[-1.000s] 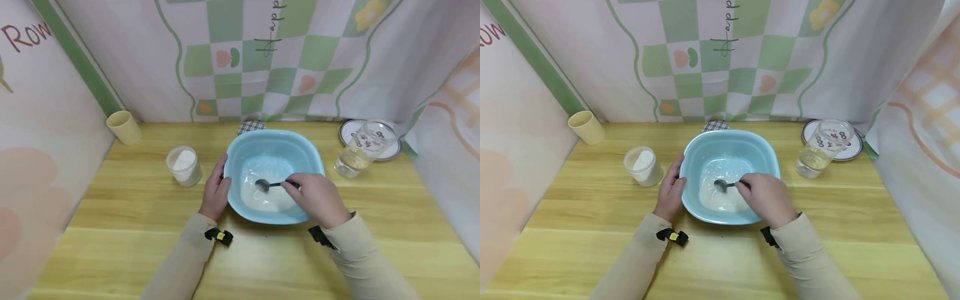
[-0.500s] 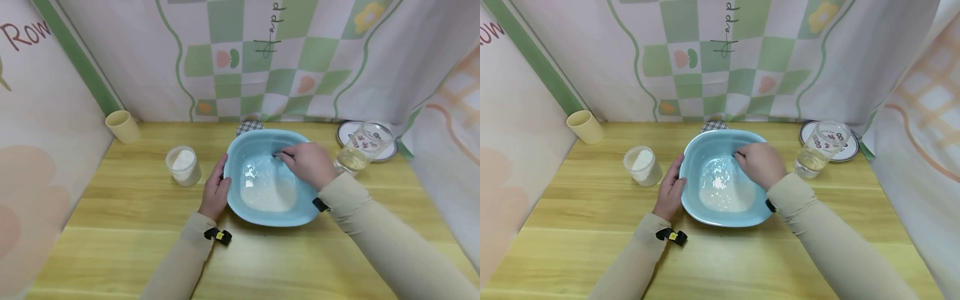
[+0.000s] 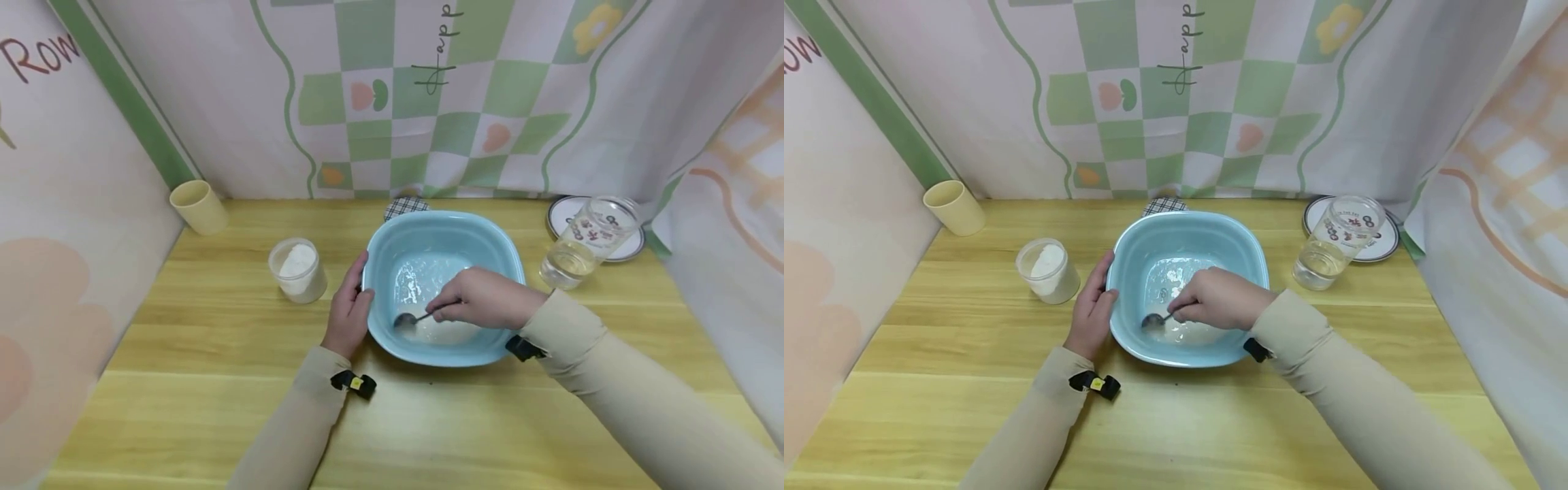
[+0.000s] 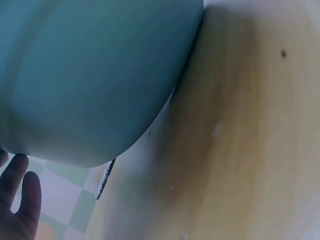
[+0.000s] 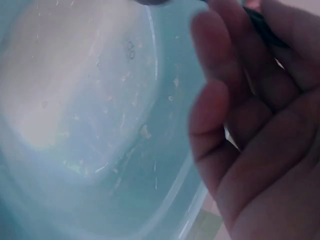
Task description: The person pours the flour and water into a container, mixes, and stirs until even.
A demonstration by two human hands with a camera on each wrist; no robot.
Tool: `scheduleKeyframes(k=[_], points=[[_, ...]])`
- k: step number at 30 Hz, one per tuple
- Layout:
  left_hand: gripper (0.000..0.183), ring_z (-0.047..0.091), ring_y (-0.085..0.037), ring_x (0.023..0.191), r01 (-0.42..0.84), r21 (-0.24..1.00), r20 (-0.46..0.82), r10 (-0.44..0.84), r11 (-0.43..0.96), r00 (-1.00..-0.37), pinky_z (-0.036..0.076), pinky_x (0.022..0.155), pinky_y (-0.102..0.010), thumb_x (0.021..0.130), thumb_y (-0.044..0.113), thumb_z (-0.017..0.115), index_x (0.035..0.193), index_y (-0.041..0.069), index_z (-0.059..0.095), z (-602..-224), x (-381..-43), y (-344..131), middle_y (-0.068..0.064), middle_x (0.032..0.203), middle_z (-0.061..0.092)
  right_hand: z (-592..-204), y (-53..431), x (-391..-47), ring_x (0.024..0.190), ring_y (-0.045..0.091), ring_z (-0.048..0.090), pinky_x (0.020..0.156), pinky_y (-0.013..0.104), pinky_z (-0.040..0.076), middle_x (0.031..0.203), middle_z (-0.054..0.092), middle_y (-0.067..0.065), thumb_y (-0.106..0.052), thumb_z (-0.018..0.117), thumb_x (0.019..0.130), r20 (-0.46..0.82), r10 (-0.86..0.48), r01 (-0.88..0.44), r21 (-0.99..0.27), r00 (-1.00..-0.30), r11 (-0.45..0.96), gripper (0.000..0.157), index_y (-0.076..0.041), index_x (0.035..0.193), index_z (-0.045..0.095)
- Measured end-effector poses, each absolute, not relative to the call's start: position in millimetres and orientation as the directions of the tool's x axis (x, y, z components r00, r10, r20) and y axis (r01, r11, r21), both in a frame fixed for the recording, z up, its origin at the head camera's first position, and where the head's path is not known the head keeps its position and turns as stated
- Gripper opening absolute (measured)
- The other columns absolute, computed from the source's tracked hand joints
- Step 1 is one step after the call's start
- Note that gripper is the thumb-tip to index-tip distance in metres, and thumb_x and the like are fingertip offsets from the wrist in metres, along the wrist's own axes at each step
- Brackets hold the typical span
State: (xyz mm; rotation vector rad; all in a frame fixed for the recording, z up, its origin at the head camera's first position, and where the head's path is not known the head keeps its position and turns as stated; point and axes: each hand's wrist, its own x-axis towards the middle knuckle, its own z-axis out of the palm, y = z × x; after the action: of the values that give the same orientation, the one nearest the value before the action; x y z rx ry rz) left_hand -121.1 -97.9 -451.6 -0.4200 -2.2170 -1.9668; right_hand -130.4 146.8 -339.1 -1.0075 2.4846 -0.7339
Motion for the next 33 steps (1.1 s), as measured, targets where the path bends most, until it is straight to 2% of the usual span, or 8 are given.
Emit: scheduleKeyframes(k=[3,9,12,15,21,23,28,33], points=[[0.061,0.052,-0.026,0.133,0.305,0.948,0.295,0.113,0.091,-0.949,0.049,0.103,-0.039,0.100,0.001,0.041,0.158,0.017,0.034,-452.4,-121.0,-97.1,-0.007,0.156,0.043,-333.4,156.5,-129.9,0.086,0.006,0.067,0.074,0.030,0.056,0.098,0.076,-0.003,-0.016,0.066,0.096,-0.151,-0.695,-0.490,-0.606,-0.703,0.627,0.018,-0.010,0.107,0.080],[0.061,0.048,-0.020,0.136,0.301,0.948,0.289,0.117,0.101,-0.950,0.046,0.106,-0.032,0.100,0.001,0.040,0.158,0.020,0.033,-452.0,-119.8,-97.0,-0.001,0.156,0.042,-336.8,159.9,-138.5,0.094,0.019,0.070,0.081,0.042,0.057,0.104,0.076,0.005,-0.016,0.065,0.097,0.056,-0.528,-0.486,-0.482,-0.847,0.729,0.022,-0.007,0.114,0.077],[0.062,0.048,-0.020,0.136,0.304,0.947,0.291,0.120,0.106,-0.949,0.045,0.107,-0.032,0.100,0.002,0.040,0.158,0.020,0.033,-451.2,-118.4,-97.0,-0.001,0.156,0.041,-343.5,155.6,-141.2,0.095,0.023,0.070,0.080,0.043,0.056,0.104,0.076,0.007,-0.014,0.065,0.097,0.088,-0.526,-0.507,-0.438,-0.846,0.743,0.024,-0.006,0.116,0.076],[0.061,0.049,-0.021,0.136,0.310,0.944,0.297,0.120,0.110,-0.947,0.046,0.107,-0.033,0.100,0.002,0.039,0.158,0.019,0.033,-450.6,-118.5,-96.7,-0.002,0.156,0.042,-345.6,153.1,-139.1,0.093,0.021,0.070,0.079,0.040,0.057,0.100,0.076,0.004,-0.012,0.067,0.095,0.071,-0.587,-0.557,-0.423,-0.807,0.715,0.021,-0.007,0.113,0.078],[0.060,0.047,-0.020,0.137,0.323,0.941,0.310,0.127,0.103,-0.942,0.044,0.108,-0.032,0.100,0.001,0.039,0.158,0.016,0.033,-450.3,-120.7,-96.2,-0.002,0.156,0.041,-333.3,158.6,-129.0,0.087,0.007,0.068,0.077,0.033,0.057,0.098,0.076,-0.001,-0.013,0.067,0.095,-0.114,-0.697,-0.567,-0.496,-0.708,0.657,0.017,-0.010,0.106,0.080],[0.060,0.047,-0.020,0.137,0.330,0.938,0.316,0.133,0.100,-0.939,0.044,0.108,-0.032,0.100,0.001,0.039,0.158,0.015,0.033,-450.0,-120.9,-96.0,-0.003,0.156,0.041,-326.4,160.9,-129.4,0.086,0.008,0.068,0.076,0.034,0.057,0.099,0.076,0.000,-0.014,0.066,0.096,-0.117,-0.671,-0.541,-0.499,-0.732,0.677,0.018,-0.009,0.107,0.079],[0.061,0.049,-0.023,0.135,0.329,0.938,0.315,0.130,0.105,-0.940,0.046,0.106,-0.035,0.100,0.001,0.040,0.158,0.016,0.033,-449.4,-120.0,-95.6,-0.005,0.156,0.043,-318.7,165.0,-138.7,0.094,0.023,0.071,0.079,0.044,0.057,0.106,0.075,0.009,-0.015,0.064,0.098,0.021,-0.499,-0.466,-0.395,-0.866,0.792,0.023,-0.005,0.114,0.076],[0.060,0.050,-0.026,0.134,0.333,0.938,0.319,0.135,0.094,-0.938,0.047,0.106,-0.038,0.101,0.001,0.041,0.158,0.016,0.033,-447.8,-118.6,-95.3,-0.006,0.155,0.043,-333.0,168.0,-142.8,0.095,0.028,0.070,0.081,0.047,0.056,0.105,0.075,0.011,-0.015,0.063,0.098,0.073,-0.444,-0.443,-0.320,-0.893,0.838,0.024,-0.005,0.115,0.076]])
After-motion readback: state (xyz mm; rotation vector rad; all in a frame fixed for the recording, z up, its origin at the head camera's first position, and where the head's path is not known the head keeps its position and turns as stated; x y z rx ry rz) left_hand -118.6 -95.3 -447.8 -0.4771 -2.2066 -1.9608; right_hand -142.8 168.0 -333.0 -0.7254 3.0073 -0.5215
